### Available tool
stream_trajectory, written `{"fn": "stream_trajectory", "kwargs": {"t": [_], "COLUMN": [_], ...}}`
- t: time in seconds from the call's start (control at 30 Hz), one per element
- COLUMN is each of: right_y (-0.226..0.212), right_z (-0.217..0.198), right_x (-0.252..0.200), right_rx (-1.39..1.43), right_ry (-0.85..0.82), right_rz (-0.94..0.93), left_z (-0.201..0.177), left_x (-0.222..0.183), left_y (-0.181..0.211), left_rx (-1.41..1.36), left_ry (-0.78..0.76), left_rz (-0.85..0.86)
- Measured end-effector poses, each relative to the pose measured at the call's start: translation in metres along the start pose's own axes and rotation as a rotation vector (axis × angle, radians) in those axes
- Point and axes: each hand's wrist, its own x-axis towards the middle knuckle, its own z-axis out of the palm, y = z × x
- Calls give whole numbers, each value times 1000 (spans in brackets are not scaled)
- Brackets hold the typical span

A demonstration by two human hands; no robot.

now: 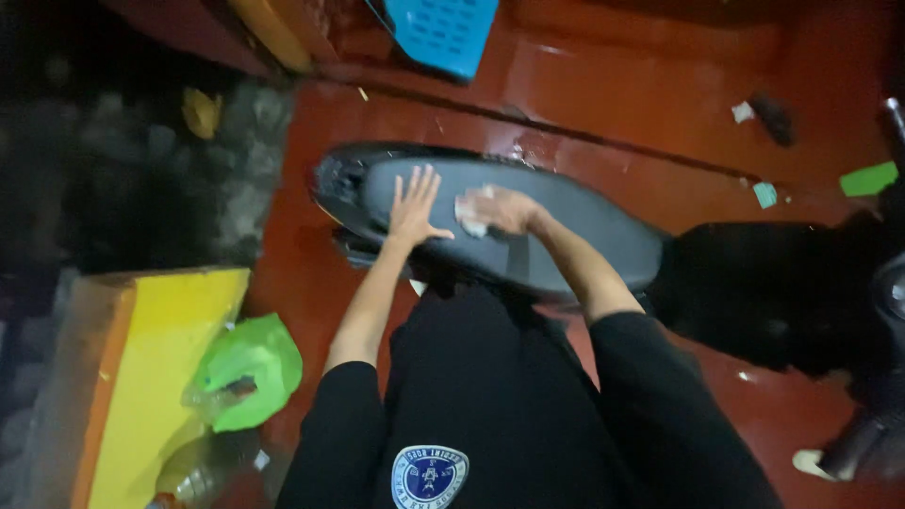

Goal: The person wipes the black seat of a motorcycle with a white cloth. They repeatedly fold the cloth to expose a clean side and continue wiping the surface thoroughly.

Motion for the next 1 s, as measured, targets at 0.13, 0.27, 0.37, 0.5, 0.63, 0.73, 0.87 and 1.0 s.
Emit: {"fn": "stream_trajectory", "kwargs": {"t": [0.13, 0.27, 0.37, 0.5, 0.63, 0.73, 0.87, 1.0], "right_y": [39, 44, -58, -84, -73, -70, -77, -83], "right_z": [60, 80, -45, 22, -67, 17, 36, 52], "right_x": [-81, -68, -59, -109, -129, -237, -255, -166], "right_rx": [90, 20, 532, 116, 468, 441, -7, 181], "right_ry": [87, 47, 18, -54, 191, 186, 231, 253], "right_rz": [929, 1005, 718, 31, 520, 1246, 1529, 1362], "left_z": [-2, 5, -18, -20, -19, -14, -14, -23], "left_x": [-21, -25, -30, -26, -26, -26, -26, -18], "left_y": [19, 36, 50, 53, 49, 46, 51, 51], "left_rx": [-91, -74, -64, -39, -21, 14, 103, 216], "left_ry": [15, 42, 48, -22, -61, -73, -65, -139], "left_rz": [-191, -328, -318, -313, -357, -353, -310, -115]}}
